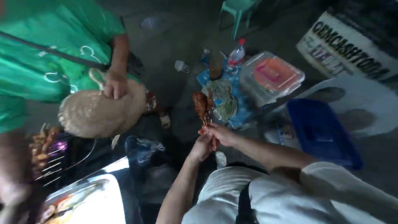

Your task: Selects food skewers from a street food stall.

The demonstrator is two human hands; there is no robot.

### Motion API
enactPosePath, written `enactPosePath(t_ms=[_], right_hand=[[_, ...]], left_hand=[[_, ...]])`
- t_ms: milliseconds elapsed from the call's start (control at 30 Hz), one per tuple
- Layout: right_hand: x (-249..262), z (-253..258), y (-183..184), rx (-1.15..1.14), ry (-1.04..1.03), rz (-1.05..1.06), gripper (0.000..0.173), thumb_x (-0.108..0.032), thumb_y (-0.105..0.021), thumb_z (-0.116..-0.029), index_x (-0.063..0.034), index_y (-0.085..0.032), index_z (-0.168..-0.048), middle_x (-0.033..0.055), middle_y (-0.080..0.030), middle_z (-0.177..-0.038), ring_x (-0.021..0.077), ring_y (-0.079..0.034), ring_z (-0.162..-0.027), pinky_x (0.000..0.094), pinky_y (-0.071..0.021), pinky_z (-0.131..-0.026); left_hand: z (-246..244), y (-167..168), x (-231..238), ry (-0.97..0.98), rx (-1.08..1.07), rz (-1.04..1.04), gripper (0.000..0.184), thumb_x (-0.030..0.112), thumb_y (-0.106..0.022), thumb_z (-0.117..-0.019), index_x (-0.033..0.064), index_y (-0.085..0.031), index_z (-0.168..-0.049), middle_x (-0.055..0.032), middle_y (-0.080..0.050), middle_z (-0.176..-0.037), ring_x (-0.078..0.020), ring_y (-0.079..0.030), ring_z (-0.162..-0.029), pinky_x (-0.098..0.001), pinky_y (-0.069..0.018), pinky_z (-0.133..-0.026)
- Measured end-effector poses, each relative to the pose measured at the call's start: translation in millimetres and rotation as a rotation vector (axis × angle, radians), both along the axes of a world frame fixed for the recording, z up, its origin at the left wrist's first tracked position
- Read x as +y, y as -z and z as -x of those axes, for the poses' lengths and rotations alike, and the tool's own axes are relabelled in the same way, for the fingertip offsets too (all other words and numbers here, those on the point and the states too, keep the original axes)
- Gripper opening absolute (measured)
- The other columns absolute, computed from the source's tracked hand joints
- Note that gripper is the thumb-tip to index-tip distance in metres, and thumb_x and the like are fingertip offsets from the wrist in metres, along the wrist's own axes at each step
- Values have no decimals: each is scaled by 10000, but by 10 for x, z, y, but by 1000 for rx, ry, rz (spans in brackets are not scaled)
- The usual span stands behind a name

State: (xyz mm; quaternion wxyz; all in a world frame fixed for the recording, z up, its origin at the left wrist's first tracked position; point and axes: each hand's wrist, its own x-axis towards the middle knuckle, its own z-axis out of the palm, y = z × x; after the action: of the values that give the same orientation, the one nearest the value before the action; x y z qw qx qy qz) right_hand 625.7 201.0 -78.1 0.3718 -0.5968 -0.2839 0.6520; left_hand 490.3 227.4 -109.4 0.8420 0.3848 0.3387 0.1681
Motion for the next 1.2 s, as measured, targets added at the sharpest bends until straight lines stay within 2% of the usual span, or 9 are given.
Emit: enactPosePath(t_ms=[100,200,300,433,600,833,1000,1100,1200], right_hand=[[248,-596,89,-136,24,46,395,-256,-394,-1125,-6,-467,-1422,112,-670,-1128,134,-653,-919,313,-538,-810],[596,-1251,156,-312,-20,80,412,-246,-360,-1137,15,-443,-1445,146,-636,-1090,153,-649,-873,313,-559,-806],[1062,-1988,228,-622,-169,168,421,-277,-389,-1134,-6,-470,-1446,220,-632,-1146,272,-623,-920,434,-523,-856],[1896,-2670,249,-1024,-401,301,340,-138,-509,-1076,61,-570,-1346,325,-633,-1210,472,-646,-1066,626,-493,-942],[3018,-3027,373,-1012,-448,470,320,-155,-511,-1079,78,-590,-1282,289,-638,-1095,403,-635,-929,582,-501,-849],[3774,-3461,1017,-875,-574,587,266,-189,-562,-1059,3,-643,-1225,198,-639,-928,284,-598,-747,486,-514,-726],[3987,-3491,1089,-910,-885,715,263,-135,-561,-1049,30,-645,-1236,260,-679,-1079,412,-671,-966,612,-513,-886],[4138,-3445,1029,-897,-893,814,272,-166,-550,-1055,33,-665,-1201,264,-678,-1115,418,-663,-1021,625,-497,-907],[4401,-3288,908,-932,-912,888,266,-153,-570,-1036,49,-685,-1166,261,-681,-1162,429,-654,-1086,639,-490,-922]], left_hand=[[-553,82,309,234,189,-133,309,170,-385,-1113,-55,-550,-1244,-35,-646,-906,-91,-642,-792,-273,-566,-776],[-858,331,635,450,320,-259,394,263,-455,-1101,-47,-539,-1330,-77,-641,-1053,-85,-618,-863,-272,-539,-821],[-996,500,1042,414,384,-224,406,253,-500,-1088,-15,-513,-1393,-135,-627,-1184,-124,-627,-912,-296,-541,-836],[-1249,742,1826,312,431,-228,467,198,-538,-1071,14,-427,-1486,-192,-598,-1306,-197,-647,-1023,-353,-547,-892],[-1610,1180,3017,335,476,-330,725,170,-685,-987,28,-290,-1578,-272,-423,-1530,-360,-561,-1302,-471,-501,-1055],[-2228,1704,4073,1,416,434,583,412,-443,-1096,112,-312,-1578,-234,-469,-1510,-366,-589,-1264,-487,-534,-991],[-2684,2167,4203,-56,291,702,684,542,-379,-1078,116,-238,-1595,-268,-495,-1462,-390,-646,-1165,-493,-593,-913],[-3039,2508,4155,-60,112,799,675,621,-287,-1060,121,-413,-1497,-225,-615,-1315,-352,-674,-1083,-486,-599,-846],[-3349,2526,4248,-6,-220,908,502,495,-399,-1062,108,-583,-1324,-138,-672,-1199,-276,-673,-1058,-447,-589,-880]])
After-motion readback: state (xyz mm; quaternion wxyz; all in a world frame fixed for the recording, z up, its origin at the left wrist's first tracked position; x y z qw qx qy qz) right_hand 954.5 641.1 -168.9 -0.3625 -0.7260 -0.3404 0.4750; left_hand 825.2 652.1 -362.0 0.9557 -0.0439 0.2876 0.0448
